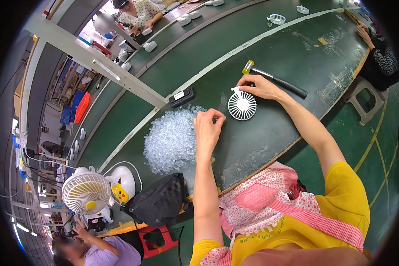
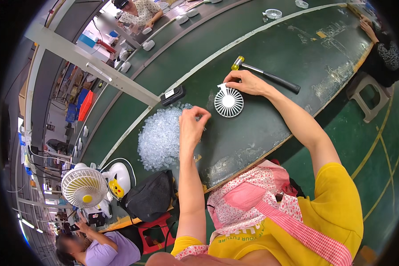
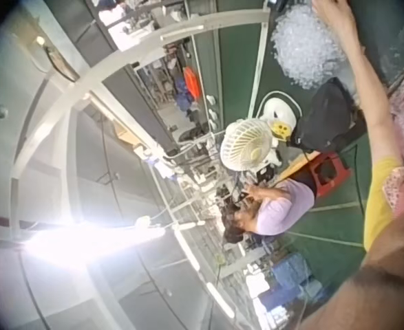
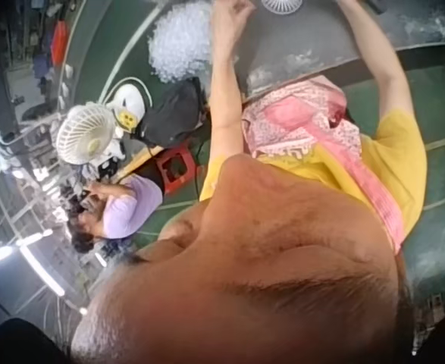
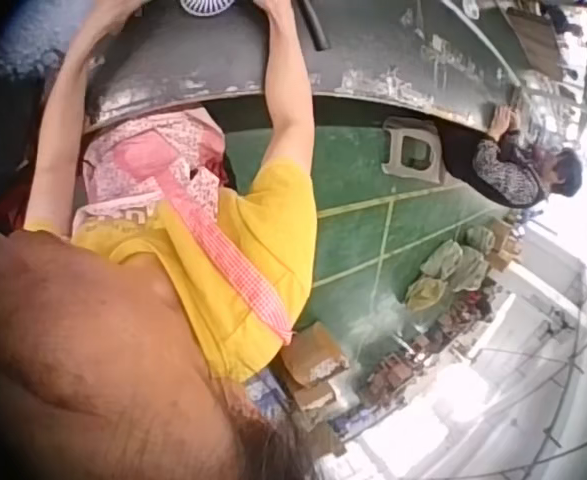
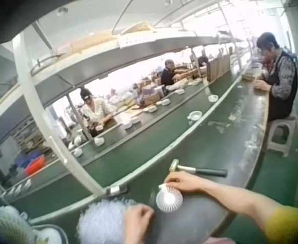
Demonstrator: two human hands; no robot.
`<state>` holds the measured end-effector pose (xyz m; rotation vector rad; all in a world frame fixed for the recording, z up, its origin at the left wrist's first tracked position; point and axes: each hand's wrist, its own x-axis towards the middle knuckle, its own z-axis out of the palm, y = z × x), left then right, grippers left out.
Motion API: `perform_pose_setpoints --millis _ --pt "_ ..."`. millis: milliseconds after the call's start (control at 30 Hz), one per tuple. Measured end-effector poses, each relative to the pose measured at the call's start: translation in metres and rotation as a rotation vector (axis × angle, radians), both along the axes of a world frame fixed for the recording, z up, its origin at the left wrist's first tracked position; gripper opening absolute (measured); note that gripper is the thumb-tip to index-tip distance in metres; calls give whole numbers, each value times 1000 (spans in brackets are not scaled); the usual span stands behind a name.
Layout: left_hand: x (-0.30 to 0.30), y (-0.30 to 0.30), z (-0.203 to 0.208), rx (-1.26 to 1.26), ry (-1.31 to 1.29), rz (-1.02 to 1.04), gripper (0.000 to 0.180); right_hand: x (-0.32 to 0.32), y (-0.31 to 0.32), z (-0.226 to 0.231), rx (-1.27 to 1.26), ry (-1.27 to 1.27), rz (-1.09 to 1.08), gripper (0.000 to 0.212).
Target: The person assembles mini fan covers along an assembly line by fitting small plastic pieces onto fan grilles by hand, tapping them with a mallet, and placing the assembled grilles onto the conveyor belt.
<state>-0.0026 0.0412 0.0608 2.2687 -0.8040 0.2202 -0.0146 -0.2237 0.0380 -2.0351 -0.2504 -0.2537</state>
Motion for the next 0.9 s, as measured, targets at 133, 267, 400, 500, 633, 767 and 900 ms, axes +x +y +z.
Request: perform_pose_setpoints --millis 133,267,400,500,633,767,900 --pt "7 -18 -11 -907 712 -75 11 -13 22 13 199 -68 1 21" --pt "13 -17 -24 -1120 982 -76 19 -24 46 16 208 -139 -11 19" --pt "12 -20 -29 -1197 1016 -105 26 -28 58 19 210 -168 10 19" --pt "7 -27 -22 -1181 1040 -97 29 -31 56 17 174 -146 23 19" --pt "5 -30 -23 -1171 1013 -106 30 -31 57 18 190 -147 6 18" --pt "4 -28 -20 -1104 883 -4 30 -23 64 13 180 -184 -28 19" --pt "-1 -30 -22 -762 517 59 21 -23 65 15 86 -232 -99 13"
